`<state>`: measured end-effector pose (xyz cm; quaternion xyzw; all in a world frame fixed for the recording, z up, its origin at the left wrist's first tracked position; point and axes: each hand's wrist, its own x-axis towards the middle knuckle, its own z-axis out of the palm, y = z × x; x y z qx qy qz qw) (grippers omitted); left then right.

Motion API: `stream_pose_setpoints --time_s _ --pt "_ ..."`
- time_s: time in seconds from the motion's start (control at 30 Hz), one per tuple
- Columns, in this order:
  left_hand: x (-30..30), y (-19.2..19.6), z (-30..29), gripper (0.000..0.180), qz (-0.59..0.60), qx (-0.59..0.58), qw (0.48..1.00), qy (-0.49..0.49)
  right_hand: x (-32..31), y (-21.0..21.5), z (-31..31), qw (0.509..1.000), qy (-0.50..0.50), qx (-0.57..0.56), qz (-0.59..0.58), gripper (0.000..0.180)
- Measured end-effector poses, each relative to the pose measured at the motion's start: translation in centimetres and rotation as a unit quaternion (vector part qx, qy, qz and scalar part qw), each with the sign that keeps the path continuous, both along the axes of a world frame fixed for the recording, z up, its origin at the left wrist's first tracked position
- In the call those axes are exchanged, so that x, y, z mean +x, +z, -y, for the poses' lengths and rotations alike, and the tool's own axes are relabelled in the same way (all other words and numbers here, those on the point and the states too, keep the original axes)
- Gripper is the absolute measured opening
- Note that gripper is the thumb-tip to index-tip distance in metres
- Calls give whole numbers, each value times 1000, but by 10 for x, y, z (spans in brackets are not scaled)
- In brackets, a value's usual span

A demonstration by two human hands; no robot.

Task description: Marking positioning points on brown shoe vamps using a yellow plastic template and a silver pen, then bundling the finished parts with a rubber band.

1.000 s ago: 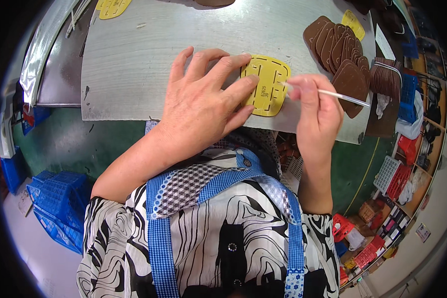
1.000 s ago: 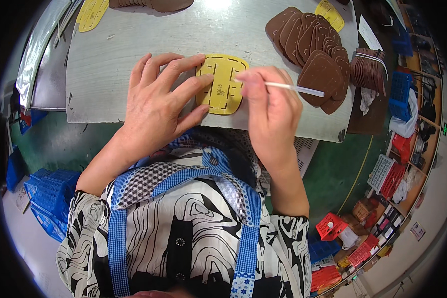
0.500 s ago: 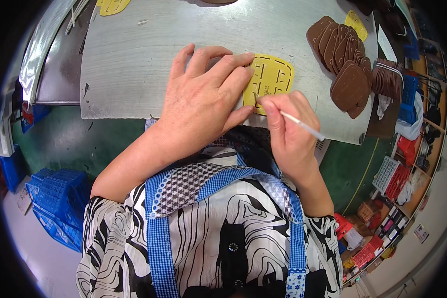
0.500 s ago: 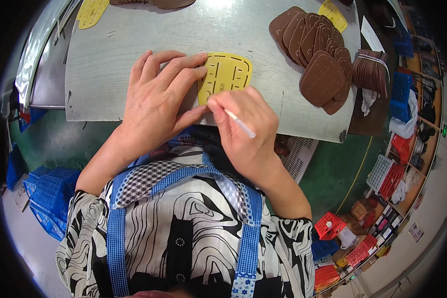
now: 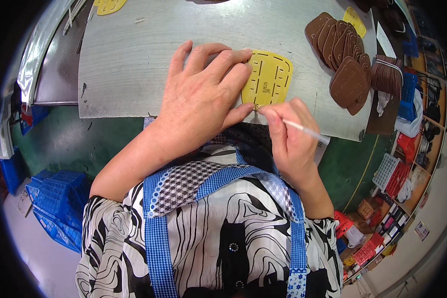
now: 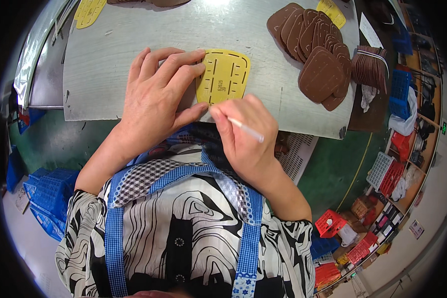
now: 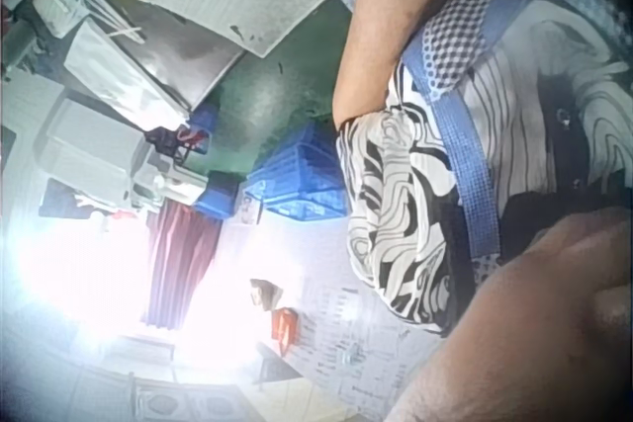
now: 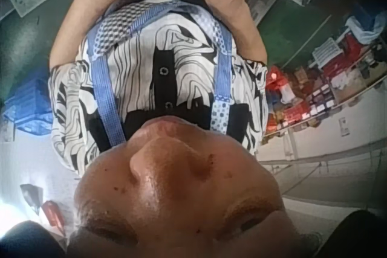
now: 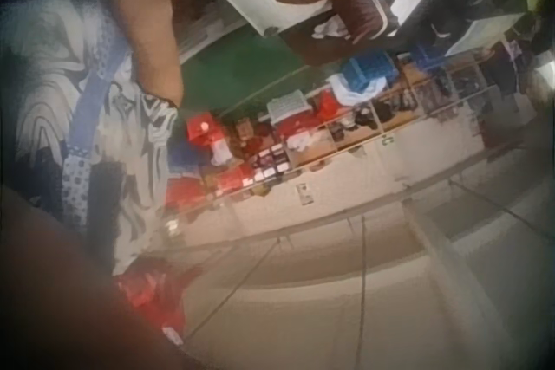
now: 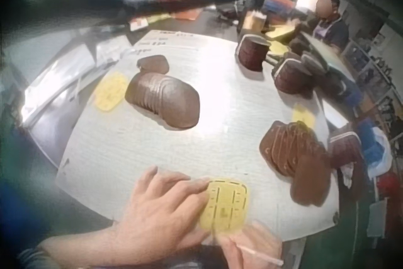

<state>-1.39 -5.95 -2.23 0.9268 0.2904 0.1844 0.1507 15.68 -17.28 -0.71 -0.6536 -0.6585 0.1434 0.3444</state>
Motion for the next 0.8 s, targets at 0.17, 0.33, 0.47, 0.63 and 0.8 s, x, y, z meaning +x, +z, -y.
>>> stream_pose_setpoints --time_s 0.17,0.33,0.47,0.63,0.8 --pt "-1 1 1 52 -15 5 1000 9 19 -1 -7 993 -55 1 -108 18" --pt "1 0 3 50 -36 24 999 -6 28 -14 -38 992 -105 65 -36 18" --pt "0 0 2 51 -36 26 999 -6 16 -6 -15 997 -58 28 30 9" --pt "-1 0 3 51 -39 31 999 -6 5 0 17 999 -31 -7 -20 12" --pt "-1 -2 3 51 -40 34 999 -7 27 -8 -8 993 -84 23 -85 20"
